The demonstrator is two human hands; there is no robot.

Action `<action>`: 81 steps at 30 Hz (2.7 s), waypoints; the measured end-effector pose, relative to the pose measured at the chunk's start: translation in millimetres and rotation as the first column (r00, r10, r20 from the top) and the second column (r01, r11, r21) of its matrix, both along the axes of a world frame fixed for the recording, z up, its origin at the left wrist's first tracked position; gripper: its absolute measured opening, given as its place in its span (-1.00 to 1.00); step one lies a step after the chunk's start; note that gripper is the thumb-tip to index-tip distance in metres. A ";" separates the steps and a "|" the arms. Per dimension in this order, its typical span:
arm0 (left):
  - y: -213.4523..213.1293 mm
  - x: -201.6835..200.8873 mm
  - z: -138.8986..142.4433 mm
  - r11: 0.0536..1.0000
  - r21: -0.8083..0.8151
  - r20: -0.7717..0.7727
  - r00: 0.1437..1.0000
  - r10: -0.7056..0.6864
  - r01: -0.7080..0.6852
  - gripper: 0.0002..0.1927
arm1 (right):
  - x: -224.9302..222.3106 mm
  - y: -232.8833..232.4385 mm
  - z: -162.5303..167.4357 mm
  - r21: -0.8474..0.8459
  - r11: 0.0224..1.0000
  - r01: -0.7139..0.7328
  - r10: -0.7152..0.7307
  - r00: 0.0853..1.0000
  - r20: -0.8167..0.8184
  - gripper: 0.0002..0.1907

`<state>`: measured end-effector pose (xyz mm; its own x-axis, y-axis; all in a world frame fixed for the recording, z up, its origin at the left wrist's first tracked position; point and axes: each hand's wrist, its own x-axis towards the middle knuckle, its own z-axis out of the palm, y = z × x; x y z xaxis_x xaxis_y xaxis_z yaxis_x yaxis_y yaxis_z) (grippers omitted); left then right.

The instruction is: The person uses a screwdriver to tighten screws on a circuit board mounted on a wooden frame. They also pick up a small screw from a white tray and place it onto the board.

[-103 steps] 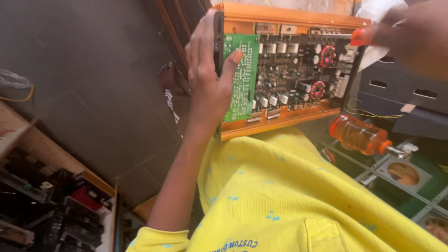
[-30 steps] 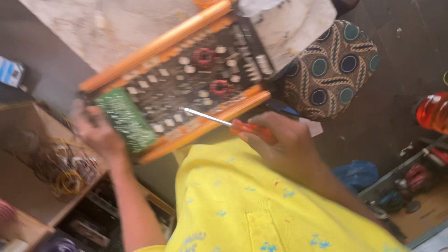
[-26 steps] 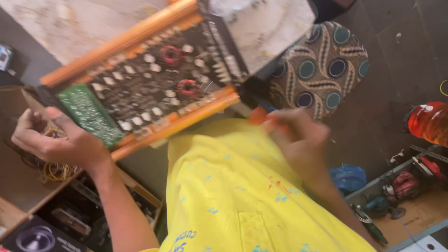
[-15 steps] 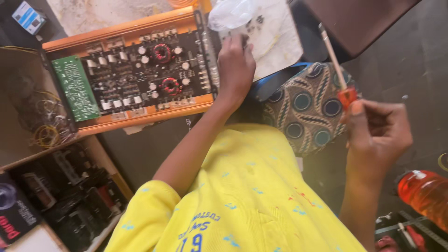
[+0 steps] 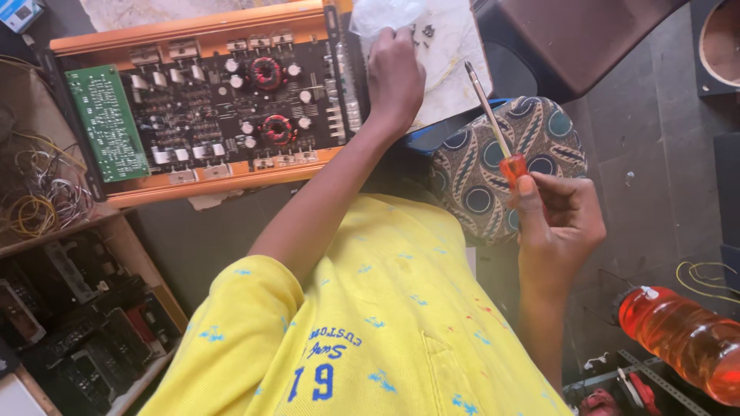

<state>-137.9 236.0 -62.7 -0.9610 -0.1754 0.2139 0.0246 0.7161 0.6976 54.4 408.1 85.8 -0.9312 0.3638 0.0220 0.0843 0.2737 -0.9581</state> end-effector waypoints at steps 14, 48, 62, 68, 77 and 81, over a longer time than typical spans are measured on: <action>-150.2 52.7 102.7 -0.354 0.912 -0.083 0.755 -0.651 -0.205 -0.92 | 20.9 -107.9 41.3 0.267 0.963 -0.027 0.030 1.000 -0.005 -0.81; -120.4 22.3 -8.5 0.058 0.962 0.272 0.907 -0.322 -0.268 -0.34 | -60.1 -202.6 7.2 0.483 0.856 -0.186 0.212 0.977 0.001 -0.79; -127.6 14.6 32.4 0.429 0.833 0.493 0.820 -0.289 -0.350 -0.32 | -91.0 -231.2 9.9 0.600 0.780 -0.175 0.189 0.981 0.041 -0.78; -144.2 29.9 53.3 0.587 0.783 0.403 0.886 -0.230 -0.203 -0.75 | -82.8 -240.3 21.9 0.547 0.821 -0.160 0.135 0.987 0.085 -0.78; -180.0 1.4 35.9 0.959 -0.238 -0.123 0.975 -0.187 0.154 -0.82 | -82.3 -206.1 30.7 0.377 0.920 -0.111 0.074 0.991 0.113 -0.82; -178.4 -2.4 25.5 0.946 -0.297 -0.146 0.972 -0.182 0.133 -0.89 | -70.9 -201.0 28.3 0.306 0.948 -0.091 0.068 0.994 0.085 -0.82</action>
<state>-140.3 57.6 -37.2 -0.9167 0.0668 0.3939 0.2526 0.8608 0.4418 -16.5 207.1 114.0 -0.9602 0.2744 0.0530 0.1159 0.5636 -0.8178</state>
